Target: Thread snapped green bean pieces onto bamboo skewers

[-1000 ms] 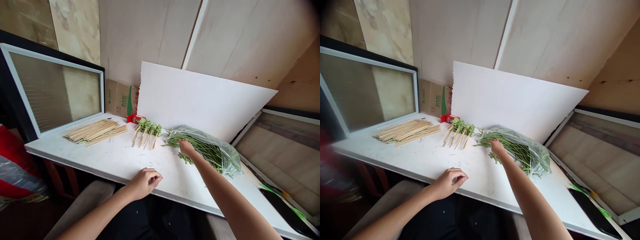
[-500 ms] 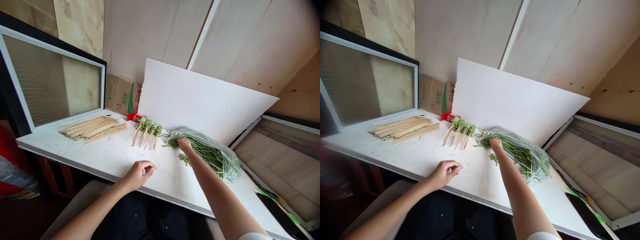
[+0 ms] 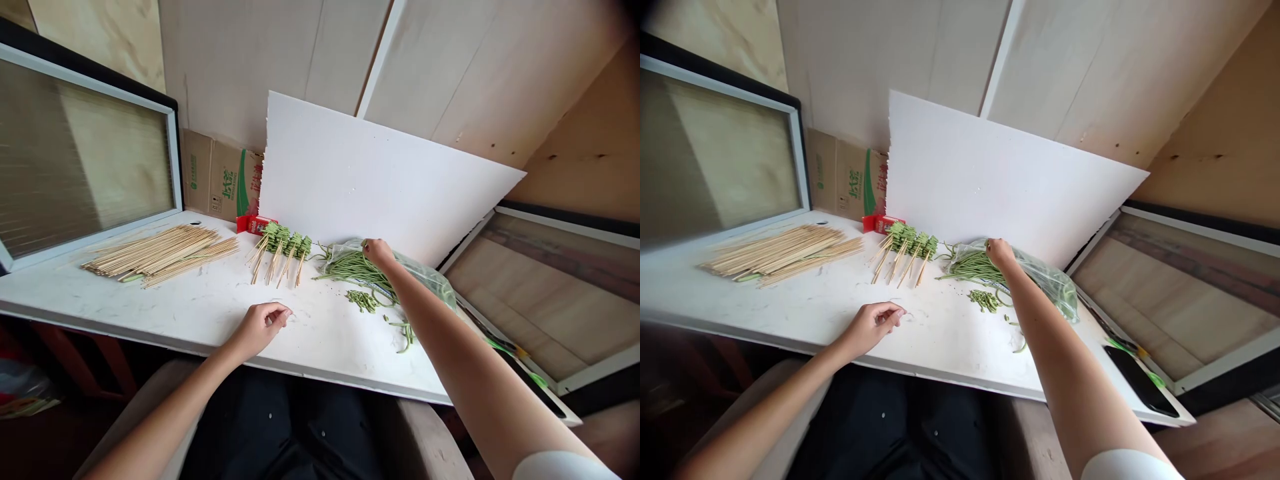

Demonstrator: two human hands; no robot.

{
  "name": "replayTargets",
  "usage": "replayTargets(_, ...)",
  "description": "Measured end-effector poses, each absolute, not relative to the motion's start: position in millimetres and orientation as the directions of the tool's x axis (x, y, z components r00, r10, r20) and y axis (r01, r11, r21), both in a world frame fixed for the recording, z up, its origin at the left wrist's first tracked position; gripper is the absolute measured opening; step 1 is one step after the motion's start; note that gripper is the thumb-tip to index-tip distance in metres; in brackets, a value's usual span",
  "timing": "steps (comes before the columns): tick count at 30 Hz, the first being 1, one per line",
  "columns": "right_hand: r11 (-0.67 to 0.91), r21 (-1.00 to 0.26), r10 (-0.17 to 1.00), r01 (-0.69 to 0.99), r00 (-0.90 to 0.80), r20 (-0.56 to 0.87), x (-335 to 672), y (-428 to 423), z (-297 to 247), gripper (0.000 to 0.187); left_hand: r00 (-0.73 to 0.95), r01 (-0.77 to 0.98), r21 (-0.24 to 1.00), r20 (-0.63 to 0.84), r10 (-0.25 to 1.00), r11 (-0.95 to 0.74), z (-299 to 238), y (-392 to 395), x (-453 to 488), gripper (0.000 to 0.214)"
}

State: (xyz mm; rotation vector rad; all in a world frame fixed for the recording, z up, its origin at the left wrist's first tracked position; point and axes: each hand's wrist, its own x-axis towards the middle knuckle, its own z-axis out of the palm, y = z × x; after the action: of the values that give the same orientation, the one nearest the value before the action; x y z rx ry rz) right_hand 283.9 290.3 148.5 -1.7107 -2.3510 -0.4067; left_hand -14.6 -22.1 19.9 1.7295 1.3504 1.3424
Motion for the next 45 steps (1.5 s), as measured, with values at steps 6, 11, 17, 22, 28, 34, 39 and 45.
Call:
replayTargets(6,0.255,-0.051,0.857,0.966,-0.202,0.474,299,297,198,0.03,-0.014,0.375,0.869,0.353,0.936,-0.322,16,-22,-15,0.036)
replayTargets(11,0.264,-0.447,0.802,0.855,0.063,0.594,310,299,232,0.024,-0.009,0.364,0.874,0.349,0.937,-0.322,14,-21,-15,0.036)
replayTargets(17,0.303,-0.684,0.708,0.663,0.324,0.628,324,304,273,0.016,-0.007,0.366,0.87,0.357,0.934,-0.33,11,-20,-15,0.036)
replayTargets(22,0.34,-0.824,0.667,0.454,0.501,0.552,337,314,297,0.013,-0.001,0.378,0.865,0.358,0.934,-0.331,10,-20,-14,0.037)
replayTargets(28,0.382,-0.858,0.67,0.343,0.536,0.513,339,323,307,0.009,0.0,0.389,0.864,0.348,0.937,-0.321,10,-20,-14,0.04)
replayTargets(34,0.437,-0.814,0.698,0.382,0.428,0.575,328,325,317,0.011,0.004,0.402,0.859,0.345,0.939,-0.318,13,-22,-14,0.041)
replayTargets(39,0.438,-0.768,0.746,0.468,0.288,0.601,308,318,328,0.016,0.014,0.425,0.846,0.349,0.937,-0.322,15,-23,-13,0.039)
replayTargets(45,0.449,-0.657,0.737,0.605,0.165,0.655,274,304,323,0.013,0.007,0.441,0.84,0.349,0.937,-0.316,19,-26,-11,0.036)
